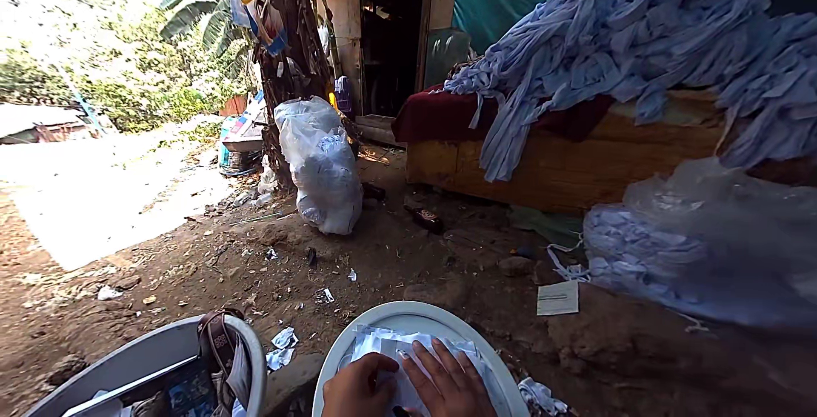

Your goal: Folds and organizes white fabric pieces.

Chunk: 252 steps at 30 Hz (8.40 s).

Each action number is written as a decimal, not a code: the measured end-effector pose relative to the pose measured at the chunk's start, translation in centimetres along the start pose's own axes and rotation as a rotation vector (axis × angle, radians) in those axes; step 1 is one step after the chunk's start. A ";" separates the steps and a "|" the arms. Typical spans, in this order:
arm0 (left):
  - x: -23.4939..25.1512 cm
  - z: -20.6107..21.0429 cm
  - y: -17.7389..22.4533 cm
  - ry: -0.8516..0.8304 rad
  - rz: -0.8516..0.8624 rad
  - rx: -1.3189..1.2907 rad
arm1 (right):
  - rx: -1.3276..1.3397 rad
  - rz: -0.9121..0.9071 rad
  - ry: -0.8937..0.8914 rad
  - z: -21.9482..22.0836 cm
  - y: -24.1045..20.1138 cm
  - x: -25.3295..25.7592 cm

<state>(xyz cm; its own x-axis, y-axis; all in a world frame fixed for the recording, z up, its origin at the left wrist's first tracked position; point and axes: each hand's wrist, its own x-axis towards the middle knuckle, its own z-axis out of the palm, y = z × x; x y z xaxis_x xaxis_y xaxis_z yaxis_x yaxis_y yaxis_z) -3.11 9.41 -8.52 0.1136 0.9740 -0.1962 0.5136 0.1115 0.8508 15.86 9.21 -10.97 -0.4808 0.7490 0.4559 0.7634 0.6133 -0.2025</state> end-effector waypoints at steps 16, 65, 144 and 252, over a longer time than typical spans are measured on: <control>0.2 -0.1 0.7 0.022 -0.072 0.211 | 0.040 0.090 -0.302 1.5 1.4 -1.5; -11.1 -17.2 -22.0 0.148 -0.753 0.139 | 0.023 0.020 -0.325 3.4 3.6 -1.2; -5.3 -0.9 1.6 -0.129 0.246 -0.660 | 0.750 0.446 -0.741 -9.6 5.8 0.2; 0.7 0.6 -7.3 0.313 -0.267 -0.291 | 0.358 0.955 -0.686 -4.4 8.3 -0.3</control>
<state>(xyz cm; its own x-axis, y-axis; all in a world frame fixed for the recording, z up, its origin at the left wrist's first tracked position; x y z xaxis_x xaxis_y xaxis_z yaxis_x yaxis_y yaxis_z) -6.26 9.21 -15.11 -0.2728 0.9114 -0.3082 0.2264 0.3722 0.9001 24.21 12.95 -8.97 -0.0037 0.8454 -0.5341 0.8237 -0.3003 -0.4810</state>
